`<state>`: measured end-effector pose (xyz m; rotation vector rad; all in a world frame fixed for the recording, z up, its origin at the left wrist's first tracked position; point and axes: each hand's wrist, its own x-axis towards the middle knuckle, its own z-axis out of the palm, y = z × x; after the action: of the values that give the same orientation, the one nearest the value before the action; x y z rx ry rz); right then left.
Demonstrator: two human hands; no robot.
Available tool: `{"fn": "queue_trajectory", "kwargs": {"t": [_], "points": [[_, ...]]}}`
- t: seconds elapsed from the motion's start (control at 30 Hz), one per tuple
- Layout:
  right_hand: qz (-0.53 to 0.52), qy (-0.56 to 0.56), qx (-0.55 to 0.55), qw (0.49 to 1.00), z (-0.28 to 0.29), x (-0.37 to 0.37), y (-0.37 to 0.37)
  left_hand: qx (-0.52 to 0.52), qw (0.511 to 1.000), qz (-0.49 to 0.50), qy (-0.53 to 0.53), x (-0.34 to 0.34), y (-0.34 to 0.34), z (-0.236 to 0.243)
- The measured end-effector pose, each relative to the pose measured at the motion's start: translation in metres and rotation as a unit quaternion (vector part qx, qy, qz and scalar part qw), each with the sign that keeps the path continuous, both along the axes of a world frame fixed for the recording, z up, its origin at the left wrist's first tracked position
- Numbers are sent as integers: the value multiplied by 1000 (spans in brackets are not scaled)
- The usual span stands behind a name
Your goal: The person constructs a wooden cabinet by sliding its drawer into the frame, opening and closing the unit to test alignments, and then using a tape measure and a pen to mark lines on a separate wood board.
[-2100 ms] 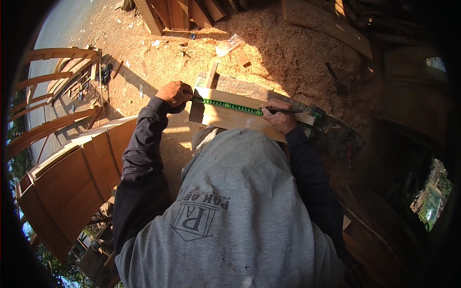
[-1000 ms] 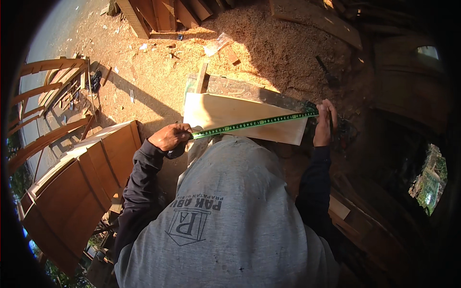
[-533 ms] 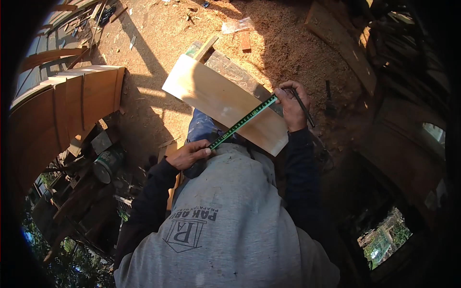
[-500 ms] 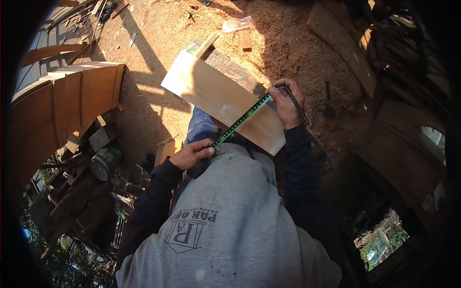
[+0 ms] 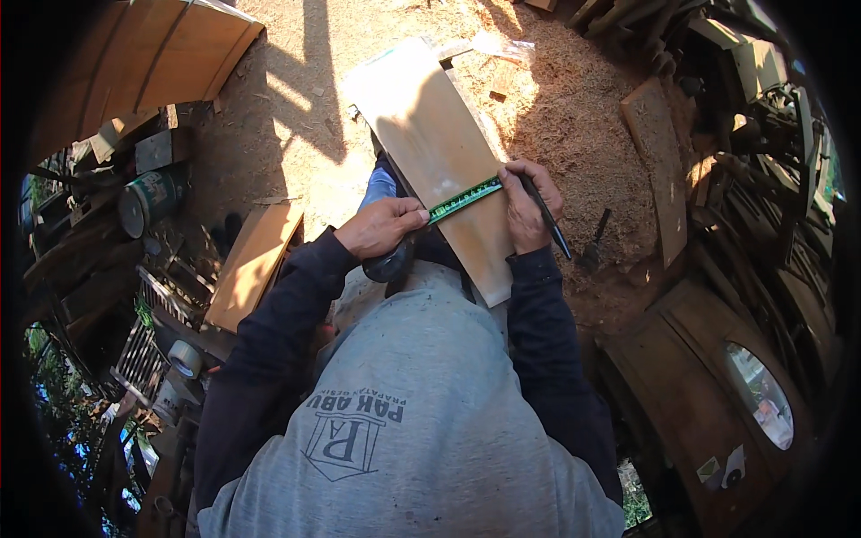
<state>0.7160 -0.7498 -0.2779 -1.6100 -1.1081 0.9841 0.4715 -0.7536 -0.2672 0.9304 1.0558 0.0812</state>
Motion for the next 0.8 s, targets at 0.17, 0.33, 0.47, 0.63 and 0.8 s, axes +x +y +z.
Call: {"fn": "queue_trajectory", "kwargs": {"t": [0.17,0.33,0.47,0.63,0.8], "points": [[-29,-58,51,997,-3,-1,1,40,999,-29,21,9,-2,-2],[-7,-62,59,996,-6,2,4,34,999,-2,-16,6,0,-3],[-2,-49,50,998,-6,4,5,69,998,-4,-3,7,-1,-9],[16,-65,55,996,-5,5,6,76,993,-19,87,13,1,-2],[14,-22,34,999,-6,9,7,57,996,-18,72,19,13,22]]}}
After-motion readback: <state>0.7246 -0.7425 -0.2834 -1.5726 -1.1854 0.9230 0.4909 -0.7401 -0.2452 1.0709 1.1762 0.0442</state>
